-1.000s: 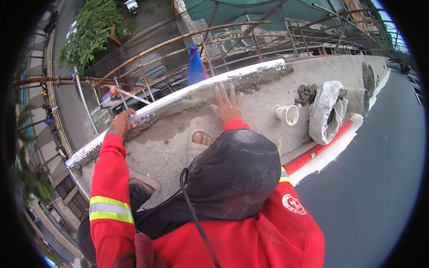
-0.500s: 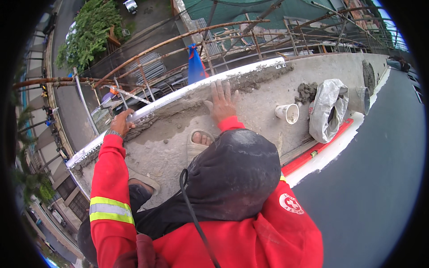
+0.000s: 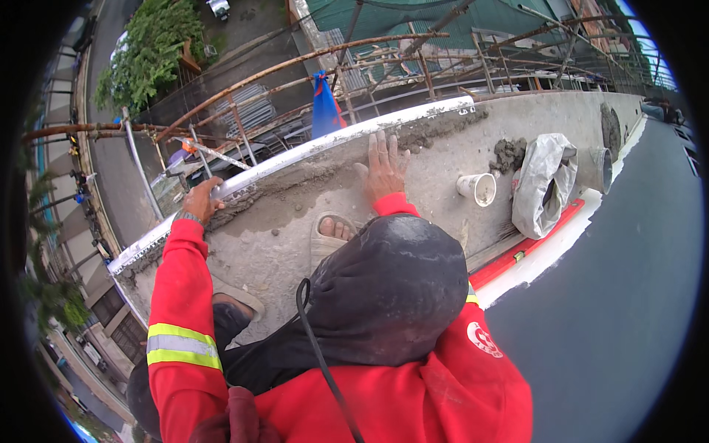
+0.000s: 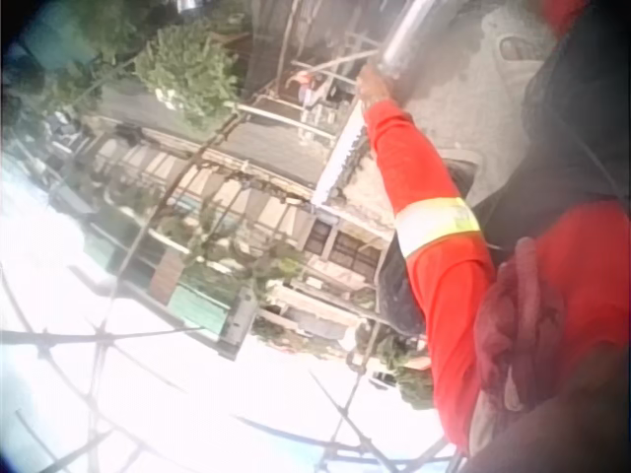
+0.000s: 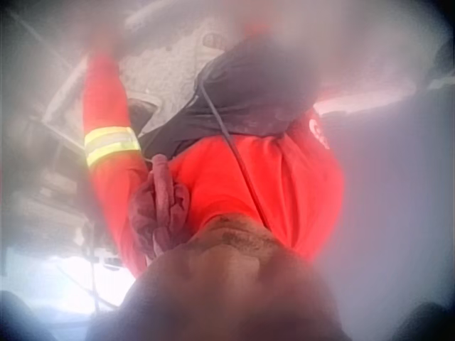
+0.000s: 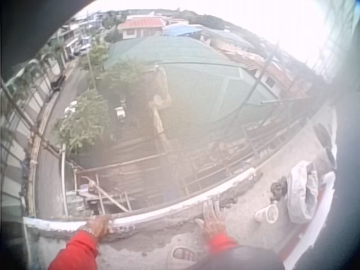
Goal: The person applies wet cement along a white perforated strip on a rooftop edge using a trowel. They repeatedly scoop cement, spread it along the strip, and smooth the surface with the trowel and hand.
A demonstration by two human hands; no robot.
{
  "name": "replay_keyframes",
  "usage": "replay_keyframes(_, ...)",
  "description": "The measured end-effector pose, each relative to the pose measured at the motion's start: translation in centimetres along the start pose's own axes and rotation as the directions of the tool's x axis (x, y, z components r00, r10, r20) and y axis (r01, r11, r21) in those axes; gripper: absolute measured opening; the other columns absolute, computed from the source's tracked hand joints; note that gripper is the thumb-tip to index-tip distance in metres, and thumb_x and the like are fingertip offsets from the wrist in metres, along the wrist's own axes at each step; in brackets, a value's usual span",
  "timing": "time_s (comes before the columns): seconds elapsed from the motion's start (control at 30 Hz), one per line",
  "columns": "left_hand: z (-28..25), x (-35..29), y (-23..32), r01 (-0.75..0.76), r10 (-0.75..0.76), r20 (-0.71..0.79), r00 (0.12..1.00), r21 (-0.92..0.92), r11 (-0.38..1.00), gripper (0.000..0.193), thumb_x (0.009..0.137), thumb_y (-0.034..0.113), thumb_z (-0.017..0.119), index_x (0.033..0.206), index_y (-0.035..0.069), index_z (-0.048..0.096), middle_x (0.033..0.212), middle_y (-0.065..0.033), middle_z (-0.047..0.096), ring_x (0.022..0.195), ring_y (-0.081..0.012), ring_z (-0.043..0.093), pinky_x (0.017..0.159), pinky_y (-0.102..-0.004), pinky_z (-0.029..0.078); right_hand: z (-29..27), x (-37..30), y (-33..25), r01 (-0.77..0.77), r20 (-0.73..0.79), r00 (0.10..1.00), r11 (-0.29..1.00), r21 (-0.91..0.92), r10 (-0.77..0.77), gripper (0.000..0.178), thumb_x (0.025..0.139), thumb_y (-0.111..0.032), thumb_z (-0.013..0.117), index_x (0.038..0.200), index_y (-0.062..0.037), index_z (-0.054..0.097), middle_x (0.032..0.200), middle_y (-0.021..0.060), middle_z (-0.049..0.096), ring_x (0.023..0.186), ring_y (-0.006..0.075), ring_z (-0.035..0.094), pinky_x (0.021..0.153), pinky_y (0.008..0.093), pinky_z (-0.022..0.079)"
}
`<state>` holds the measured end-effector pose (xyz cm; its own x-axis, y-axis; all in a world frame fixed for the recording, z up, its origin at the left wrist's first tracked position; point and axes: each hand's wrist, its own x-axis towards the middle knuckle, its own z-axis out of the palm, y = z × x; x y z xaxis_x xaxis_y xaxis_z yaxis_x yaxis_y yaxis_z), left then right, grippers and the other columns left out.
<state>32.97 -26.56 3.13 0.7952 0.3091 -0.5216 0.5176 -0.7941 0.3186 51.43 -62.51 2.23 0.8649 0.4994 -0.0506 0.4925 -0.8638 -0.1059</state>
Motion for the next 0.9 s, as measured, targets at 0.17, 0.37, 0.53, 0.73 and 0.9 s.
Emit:
replay_keyframes(0.17, 0.3, 0.3, -0.2, 0.025, -0.025, 0.007, 1.0, 0.022, 0.999, 0.051, 0.067, 0.012, 0.074, 0.113, 0.022, 0.053, 0.102, -0.0084, 0.061, 0.101, -0.0328, 0.057, 0.081, -0.0466, 0.046, 0.6, -1.1, -2.9, 0.21, 0.046, 0.976, 0.974, 0.086, -0.214, 0.066, 0.087, -0.038, 0.051, 0.142, -0.01, 0.026, 0.148, 0.0092, 0.025, 0.137, 0.0326, 0.02, 0.107, 0.0591, 0.014)
replay_keyframes(0.37, 0.3, 0.1, -0.2, -0.015, 0.014, -0.034, 0.999, -0.037, 0.999, 0.051, 0.065, 0.01, 0.074, 0.11, 0.02, 0.053, 0.101, -0.0081, 0.061, 0.101, -0.0331, 0.057, 0.08, -0.0463, 0.046, -0.4, -1.0, -0.8, 0.291, 0.071, 0.954, 0.957, -0.001, -0.29, 0.066, 0.087, -0.041, 0.052, 0.141, -0.0112, 0.028, 0.148, 0.0096, 0.026, 0.136, 0.0329, 0.021, 0.107, 0.0589, 0.014)
replay_keyframes(0.53, 0.2, 0.2, -0.1, -0.033, 0.032, -0.022, 0.999, -0.053, 0.998, 0.05, 0.065, 0.01, 0.074, 0.109, 0.018, 0.052, 0.099, -0.0092, 0.061, 0.1, -0.034, 0.057, 0.08, -0.0454, 0.046, -0.8, 1.0, 1.9, -0.009, 0.052, 0.999, 0.996, -0.09, 0.014, 0.066, 0.087, -0.042, 0.051, 0.141, -0.0108, 0.029, 0.148, 0.0098, 0.026, 0.136, 0.0339, 0.022, 0.107, 0.0587, 0.015)
replay_keyframes(0.73, -0.2, 0.1, 0.1, -0.022, 0.022, -0.01, 1.0, -0.041, 0.999, 0.05, 0.065, 0.011, 0.073, 0.11, 0.02, 0.053, 0.1, -0.0091, 0.061, 0.1, -0.0336, 0.057, 0.08, -0.0451, 0.046, 0.4, -1.6, -5.0, 0.436, 0.062, 0.892, 0.888, 0.148, -0.448, 0.067, 0.085, -0.041, 0.053, 0.142, -0.0136, 0.029, 0.149, 0.0081, 0.022, 0.137, 0.0321, 0.021, 0.107, 0.059, 0.014)
replay_keyframes(0.9, -0.2, -0.1, 0.1, -0.005, 0.005, -0.005, 1.0, -0.058, 0.998, 0.051, 0.066, 0.012, 0.074, 0.112, 0.021, 0.054, 0.101, -0.0089, 0.06, 0.101, -0.0328, 0.057, 0.081, -0.0445, 0.046, 0.0, -1.1, -3.1, 0.368, 0.105, 0.923, 0.929, 0.038, -0.37, 0.07, 0.083, -0.043, 0.056, 0.141, -0.0137, 0.029, 0.148, 0.0062, 0.024, 0.136, 0.0319, 0.021, 0.105, 0.0612, 0.014)
